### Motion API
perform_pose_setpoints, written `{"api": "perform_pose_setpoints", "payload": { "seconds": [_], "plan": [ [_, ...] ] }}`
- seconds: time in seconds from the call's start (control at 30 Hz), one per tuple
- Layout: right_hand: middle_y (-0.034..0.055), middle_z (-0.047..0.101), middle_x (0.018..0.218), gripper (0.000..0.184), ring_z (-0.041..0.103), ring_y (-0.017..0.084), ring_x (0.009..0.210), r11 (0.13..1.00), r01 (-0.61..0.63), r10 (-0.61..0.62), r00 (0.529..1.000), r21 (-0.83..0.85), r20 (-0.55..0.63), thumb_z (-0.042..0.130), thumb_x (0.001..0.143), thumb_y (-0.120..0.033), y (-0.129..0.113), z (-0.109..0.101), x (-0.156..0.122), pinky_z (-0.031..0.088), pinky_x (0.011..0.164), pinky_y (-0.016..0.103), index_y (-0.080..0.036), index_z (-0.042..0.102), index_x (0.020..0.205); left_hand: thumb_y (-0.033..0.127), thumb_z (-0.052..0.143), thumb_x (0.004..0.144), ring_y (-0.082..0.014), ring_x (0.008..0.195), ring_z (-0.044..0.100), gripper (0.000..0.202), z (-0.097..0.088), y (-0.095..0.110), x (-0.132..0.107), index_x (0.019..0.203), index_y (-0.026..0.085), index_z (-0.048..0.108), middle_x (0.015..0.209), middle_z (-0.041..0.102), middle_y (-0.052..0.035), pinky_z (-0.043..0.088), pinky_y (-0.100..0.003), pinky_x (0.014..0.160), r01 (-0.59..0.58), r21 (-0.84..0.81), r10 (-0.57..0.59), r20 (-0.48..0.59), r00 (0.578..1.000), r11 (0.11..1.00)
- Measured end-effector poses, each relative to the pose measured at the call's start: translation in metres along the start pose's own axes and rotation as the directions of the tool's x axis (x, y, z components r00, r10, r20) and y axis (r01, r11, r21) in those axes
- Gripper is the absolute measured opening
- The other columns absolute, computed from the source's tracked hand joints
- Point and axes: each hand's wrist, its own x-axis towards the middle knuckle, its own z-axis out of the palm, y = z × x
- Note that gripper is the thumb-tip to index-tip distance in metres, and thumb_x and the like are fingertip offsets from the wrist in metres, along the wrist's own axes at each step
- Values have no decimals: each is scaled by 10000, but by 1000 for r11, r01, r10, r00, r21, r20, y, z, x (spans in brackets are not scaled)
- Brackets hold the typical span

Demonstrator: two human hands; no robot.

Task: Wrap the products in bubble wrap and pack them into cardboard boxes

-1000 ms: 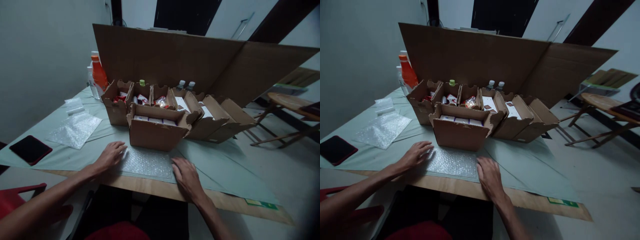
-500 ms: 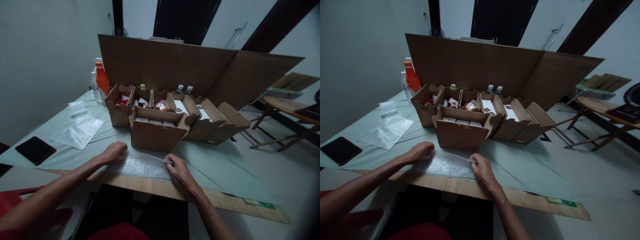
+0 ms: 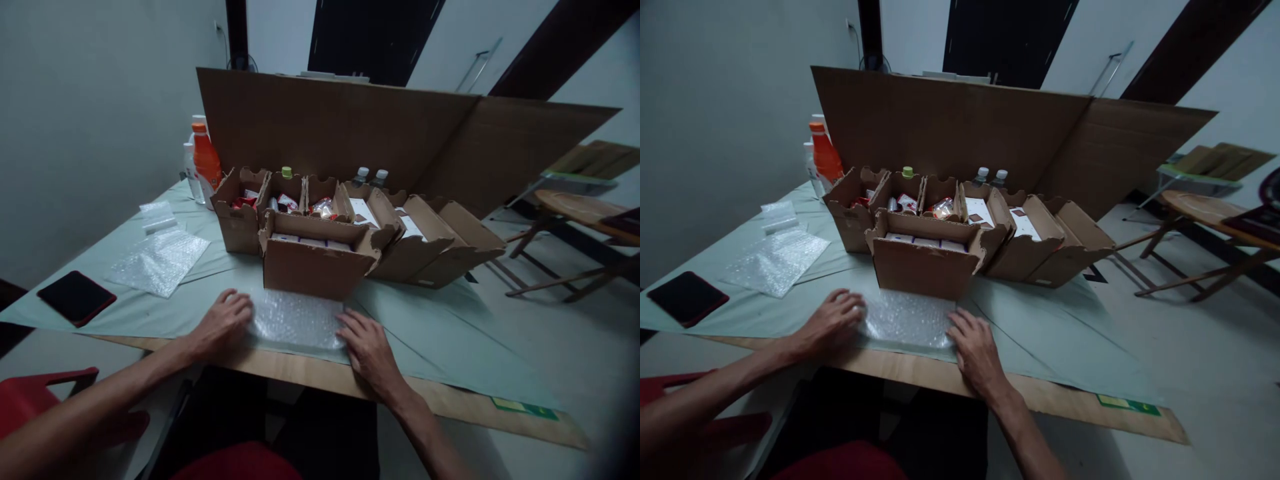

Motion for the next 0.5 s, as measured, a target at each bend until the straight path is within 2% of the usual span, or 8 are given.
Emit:
{"api": "perform_pose_setpoints", "payload": {
  "seconds": [0.07,0.1,0.17,0.27,0.4,0.47,0.5],
  "plan": [
    [79,712,1223,396,572,272,1209,999,-32,33,998,-10,62,474,754,8,9,6,-18,427,953,450,-211,705,990,241,586,839,-258,1156,604,179,4,1,-12,1010,220,634,1160,691,-79,336,-516,1118,-17,-107,29,114,993,994],
    [82,716,1208,381,582,272,1195,998,-56,56,997,-14,53,474,775,-8,11,6,-24,433,951,450,-209,708,999,284,602,835,-264,1176,595,258,3,1,-15,1082,216,625,1212,672,-89,320,-527,1134,4,-142,14,126,992,990],
    [92,714,1207,342,585,275,1198,995,-103,103,995,-12,-8,476,839,-57,8,2,-23,435,968,459,-204,711,1039,310,582,862,-275,1223,567,357,1,2,-13,1202,205,598,1303,630,-115,320,-531,1146,57,-163,-46,74,996,985],
    [91,687,1271,354,562,265,1246,993,-108,111,993,55,-45,476,890,-90,-21,2,12,427,1012,466,-218,703,1129,214,523,883,-286,1287,524,442,7,9,4,1324,208,556,1392,581,-132,358,-528,1137,48,-176,-51,-15,999,983],
    [102,635,1360,392,545,241,1267,986,-28,18,998,165,61,523,898,-93,-68,31,66,442,1026,433,-219,659,1244,147,532,855,-308,1352,477,570,38,21,23,1422,190,491,1454,539,-157,396,-543,1125,25,-195,-18,40,999,980],
    [114,629,1366,372,551,242,1254,987,-4,-14,994,163,111,534,927,-136,-71,48,68,448,1014,428,-212,640,1276,176,523,894,-313,1385,450,527,50,20,19,1421,187,501,1471,532,-154,383,-547,1141,42,-197,-24,92,995,980],
    [114,631,1363,363,552,246,1253,989,-4,-14,993,150,116,526,943,-156,-65,54,61,443,1014,434,-211,635,1285,197,514,916,-312,1413,419,510,54,17,14,1425,191,500,1495,511,-146,370,-544,1154,45,-205,-21,115,993,978]
  ]
}}
